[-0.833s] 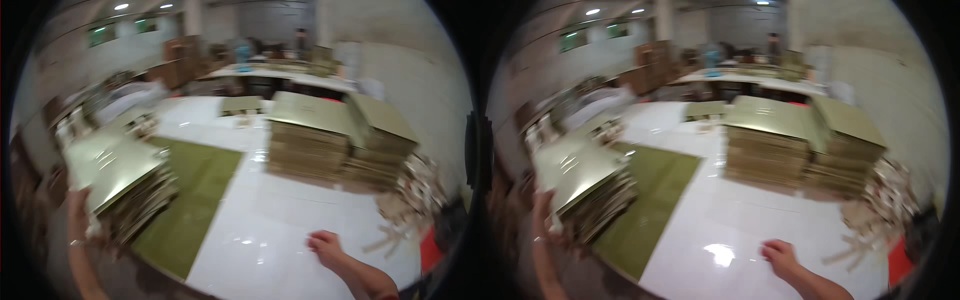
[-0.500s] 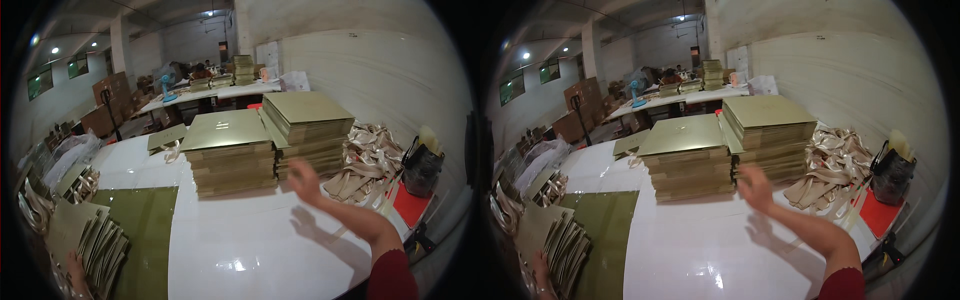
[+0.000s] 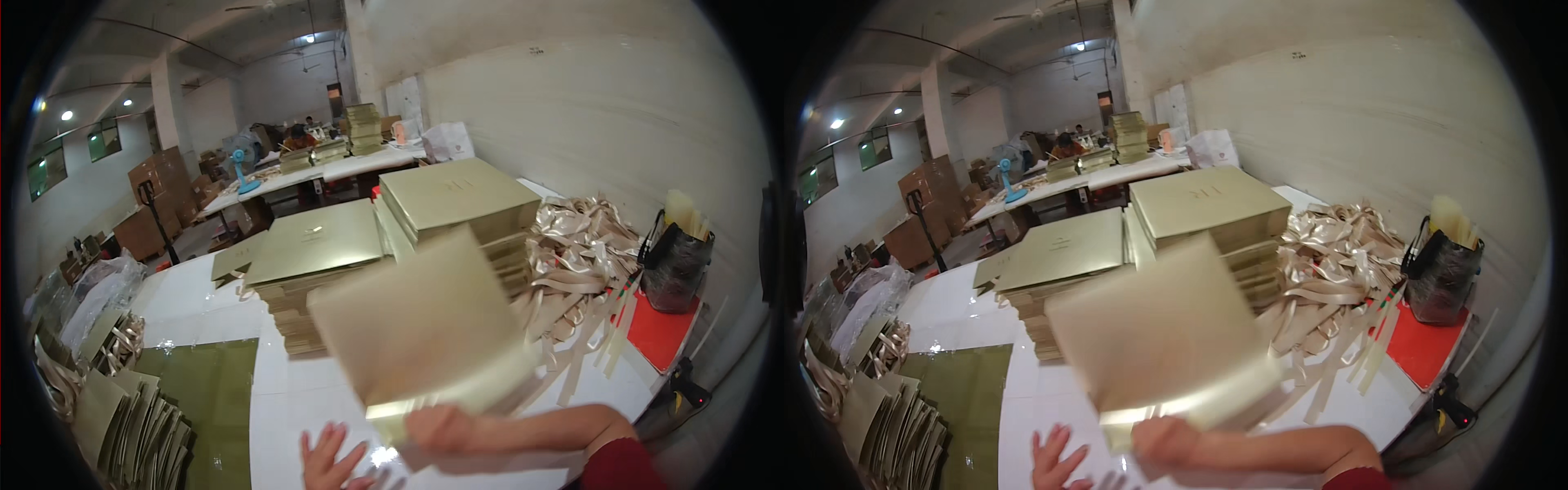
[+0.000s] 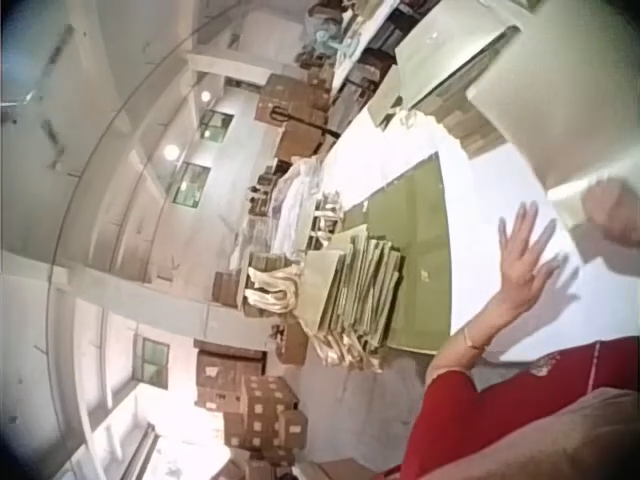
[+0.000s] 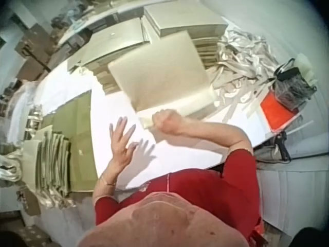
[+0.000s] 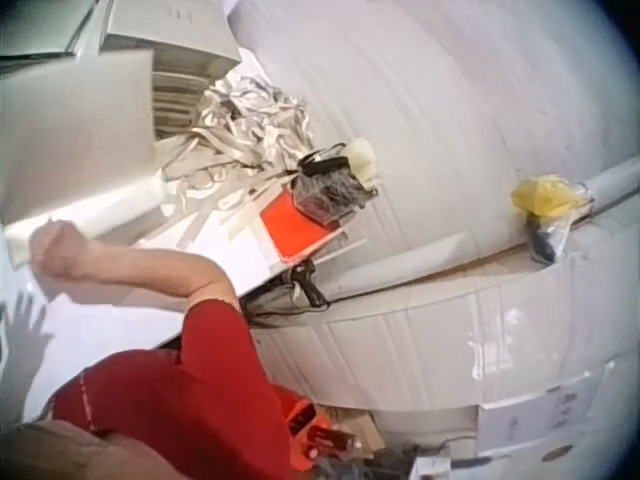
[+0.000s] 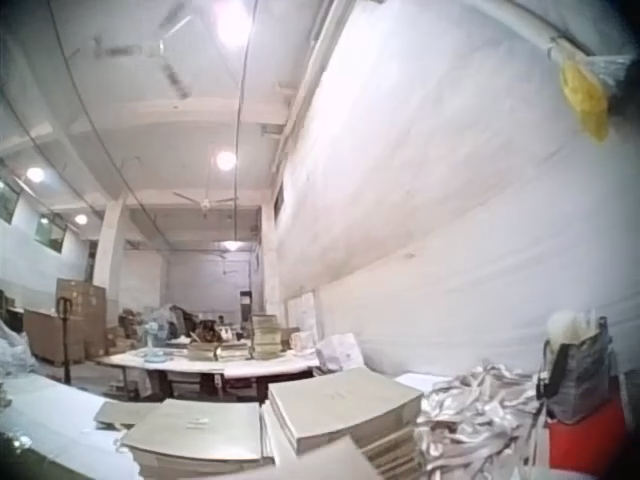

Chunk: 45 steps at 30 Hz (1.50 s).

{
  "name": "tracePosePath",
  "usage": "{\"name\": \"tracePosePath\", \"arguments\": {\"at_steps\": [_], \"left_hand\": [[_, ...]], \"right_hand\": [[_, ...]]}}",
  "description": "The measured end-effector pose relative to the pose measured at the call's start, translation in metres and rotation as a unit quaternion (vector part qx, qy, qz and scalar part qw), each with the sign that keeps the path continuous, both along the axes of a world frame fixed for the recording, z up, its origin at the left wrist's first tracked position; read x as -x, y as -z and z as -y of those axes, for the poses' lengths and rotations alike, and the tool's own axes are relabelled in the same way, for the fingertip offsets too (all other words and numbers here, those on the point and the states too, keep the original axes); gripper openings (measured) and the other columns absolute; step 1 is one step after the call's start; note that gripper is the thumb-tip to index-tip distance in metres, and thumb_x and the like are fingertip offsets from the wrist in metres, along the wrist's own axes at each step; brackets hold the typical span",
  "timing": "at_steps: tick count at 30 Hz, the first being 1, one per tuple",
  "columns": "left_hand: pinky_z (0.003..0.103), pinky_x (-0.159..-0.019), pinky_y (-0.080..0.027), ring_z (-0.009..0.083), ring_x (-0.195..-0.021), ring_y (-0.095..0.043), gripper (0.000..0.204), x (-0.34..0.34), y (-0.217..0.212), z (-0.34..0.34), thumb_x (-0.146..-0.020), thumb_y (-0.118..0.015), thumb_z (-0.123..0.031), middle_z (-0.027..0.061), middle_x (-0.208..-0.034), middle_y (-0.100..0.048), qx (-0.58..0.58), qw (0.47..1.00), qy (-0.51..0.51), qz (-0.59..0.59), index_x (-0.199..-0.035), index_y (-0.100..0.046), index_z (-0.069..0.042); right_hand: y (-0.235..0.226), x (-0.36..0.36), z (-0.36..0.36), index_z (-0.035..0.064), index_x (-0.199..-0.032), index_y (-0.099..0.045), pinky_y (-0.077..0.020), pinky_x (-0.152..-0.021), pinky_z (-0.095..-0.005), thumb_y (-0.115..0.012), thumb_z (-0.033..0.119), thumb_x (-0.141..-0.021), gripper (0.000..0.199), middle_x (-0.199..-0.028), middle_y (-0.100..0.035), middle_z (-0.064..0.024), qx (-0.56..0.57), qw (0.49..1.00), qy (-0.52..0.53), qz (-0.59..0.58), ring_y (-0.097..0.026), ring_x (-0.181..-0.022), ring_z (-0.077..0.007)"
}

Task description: Attaching ribbon handles to gold-colored paper bags using a hot glue gun.

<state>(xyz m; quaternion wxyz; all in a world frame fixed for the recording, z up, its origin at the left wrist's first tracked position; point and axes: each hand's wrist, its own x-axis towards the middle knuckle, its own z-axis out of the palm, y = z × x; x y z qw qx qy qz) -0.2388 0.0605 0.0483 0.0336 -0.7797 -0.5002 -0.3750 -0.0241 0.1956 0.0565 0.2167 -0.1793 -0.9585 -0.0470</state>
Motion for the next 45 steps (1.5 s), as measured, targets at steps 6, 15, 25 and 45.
{"name": "tracePosePath", "arguments": {"at_steps": [6, 15, 25, 45], "left_hand": [[0.056, -0.112, -0.018, 0.0391, -0.136, -0.033, 0.067, -0.044, 0.058, -0.066, -0.085, -0.061, -0.048, 0.0179, -0.143, -0.043, 0.216, 0.968, -0.081, -0.097, -0.137, -0.047, -0.008], [0.054, -0.107, -0.028, 0.0408, -0.130, -0.043, 0.053, -0.071, 0.018, -0.068, -0.086, -0.062, -0.041, 0.0140, -0.135, -0.053, 0.232, 0.971, 0.056, -0.009, -0.124, -0.057, -0.004], [0.038, -0.074, -0.051, 0.0262, -0.084, -0.063, 0.045, -0.130, 0.064, -0.049, -0.082, -0.066, -0.036, 0.0147, -0.103, -0.064, 0.341, 0.934, -0.106, -0.007, -0.109, -0.060, -0.001], [0.048, -0.068, -0.053, 0.0377, -0.071, -0.065, 0.019, -0.023, -0.052, 0.012, -0.078, -0.057, -0.016, 0.0216, -0.076, -0.065, 0.371, 0.861, -0.049, -0.343, -0.087, -0.065, -0.002]], "right_hand": [[0.059, -0.054, 0.083, 0.0022, -0.139, -0.042, -0.0217, -0.109, -0.0637, -0.064, 0.054, -0.078, 0.082, -0.144, -0.039, -0.0199, 0.233, 0.951, -0.143, 0.147, -0.029, -0.139, -0.0385], [0.035, -0.095, 0.014, 0.0021, -0.094, -0.060, -0.0499, -0.079, -0.0449, -0.051, 0.032, -0.094, 0.031, -0.096, -0.065, -0.0178, 0.327, 0.927, 0.005, 0.183, -0.063, -0.094, -0.0349], [-0.002, -0.074, 0.036, 0.0032, -0.083, -0.059, -0.0478, -0.091, -0.0461, -0.060, 0.021, -0.085, 0.018, -0.090, -0.063, -0.0154, -0.182, 0.952, 0.047, -0.240, -0.063, -0.092, -0.0298], [-0.036, -0.167, 0.026, -0.0047, -0.095, -0.056, -0.0517, -0.072, -0.0423, -0.060, 0.006, -0.070, 0.027, -0.091, -0.066, -0.0196, 0.151, 0.968, 0.066, 0.191, -0.064, -0.084, -0.0370]]}}
